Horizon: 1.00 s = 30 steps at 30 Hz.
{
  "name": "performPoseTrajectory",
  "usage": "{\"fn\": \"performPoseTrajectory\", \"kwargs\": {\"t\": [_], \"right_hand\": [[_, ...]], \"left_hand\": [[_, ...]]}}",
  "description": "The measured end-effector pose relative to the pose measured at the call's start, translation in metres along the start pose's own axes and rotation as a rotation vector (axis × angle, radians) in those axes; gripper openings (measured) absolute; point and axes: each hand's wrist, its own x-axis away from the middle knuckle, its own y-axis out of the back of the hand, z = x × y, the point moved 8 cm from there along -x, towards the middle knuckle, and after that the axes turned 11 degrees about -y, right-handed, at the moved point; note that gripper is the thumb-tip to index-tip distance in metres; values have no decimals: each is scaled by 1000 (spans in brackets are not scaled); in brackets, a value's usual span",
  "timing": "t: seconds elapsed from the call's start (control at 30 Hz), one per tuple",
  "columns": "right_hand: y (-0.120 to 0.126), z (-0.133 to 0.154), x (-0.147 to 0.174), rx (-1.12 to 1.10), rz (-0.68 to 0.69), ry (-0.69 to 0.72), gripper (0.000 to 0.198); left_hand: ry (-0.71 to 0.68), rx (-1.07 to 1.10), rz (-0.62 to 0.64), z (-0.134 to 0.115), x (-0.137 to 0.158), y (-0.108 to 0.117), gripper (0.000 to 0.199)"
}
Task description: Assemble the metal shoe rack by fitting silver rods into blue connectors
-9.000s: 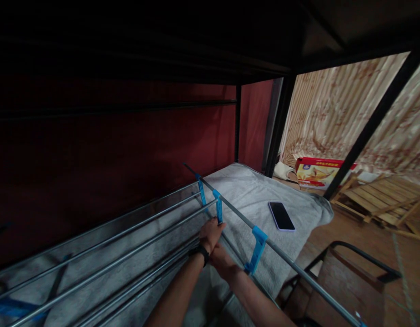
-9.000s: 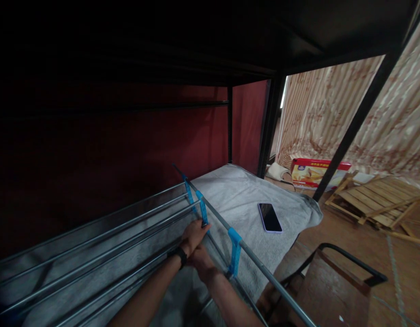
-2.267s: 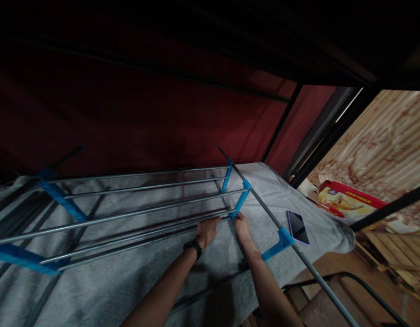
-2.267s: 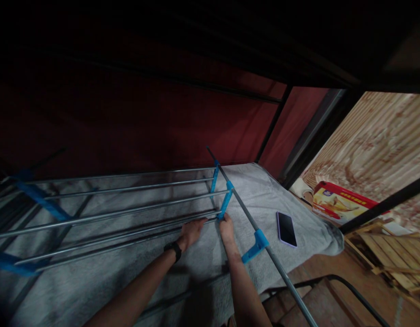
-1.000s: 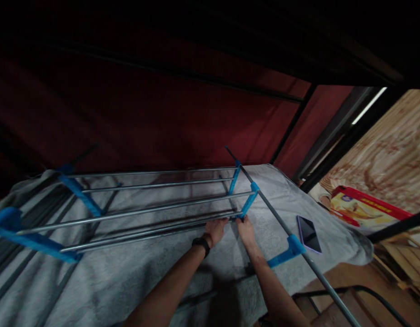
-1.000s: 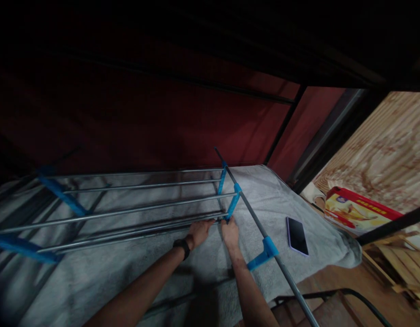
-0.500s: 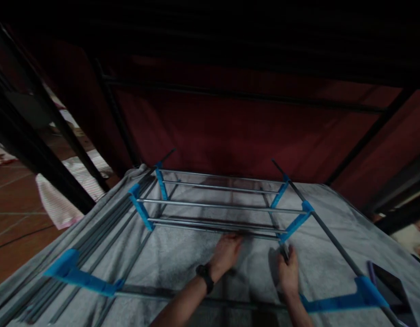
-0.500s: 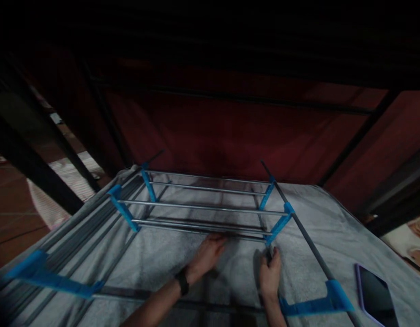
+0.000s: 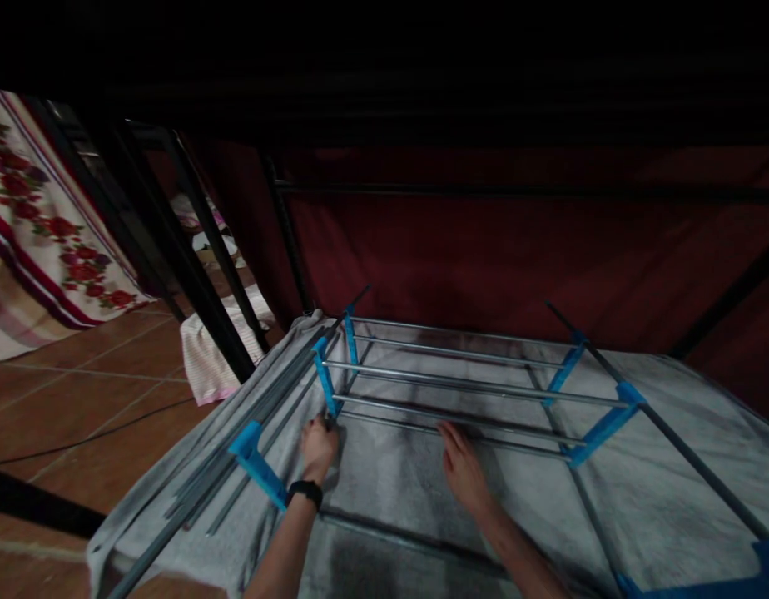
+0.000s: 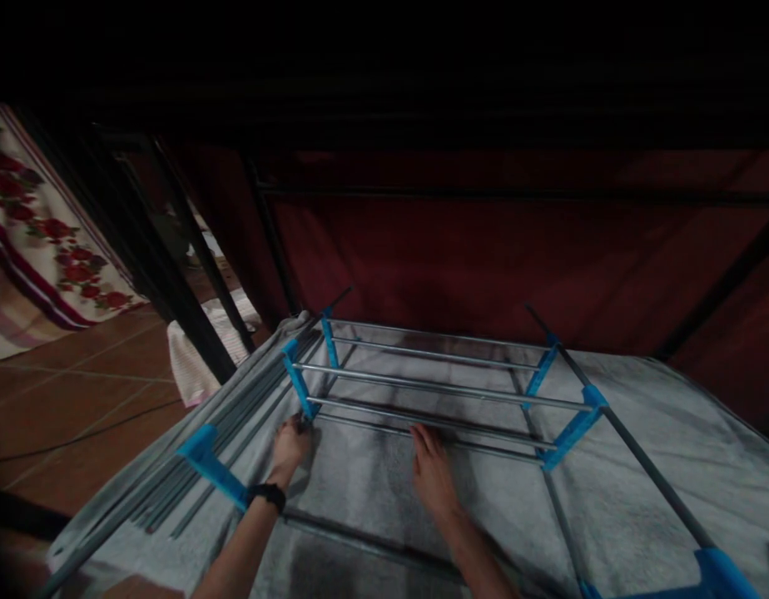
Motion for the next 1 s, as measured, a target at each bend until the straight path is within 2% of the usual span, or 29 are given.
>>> {"fn": "performPoseTrajectory", "kwargs": {"t": [0.07, 0.17, 0.33, 0.57, 0.8, 1.0], "right_hand": [[-18, 10, -10, 115, 41, 11, 67], [-39, 22, -23, 245, 126, 37, 65], [-57, 27, -41, 338, 302, 6, 61], [-50, 21, -45, 224, 379, -5, 58], [-42, 4, -40, 25, 331, -46, 52], [-38, 2, -39, -81, 271, -34, 51]], "left_hand": [[-27, 2, 8, -6, -3, -10, 30], [-42, 0, -24, -12, -7, -15, 33], [-102, 61, -38, -14, -16, -18, 32], [-133, 232, -83, -7, -21, -25, 26], [-145, 438, -117, -4, -22, -44, 24], [-121, 479, -114, -4, -24, -45, 13]]}}
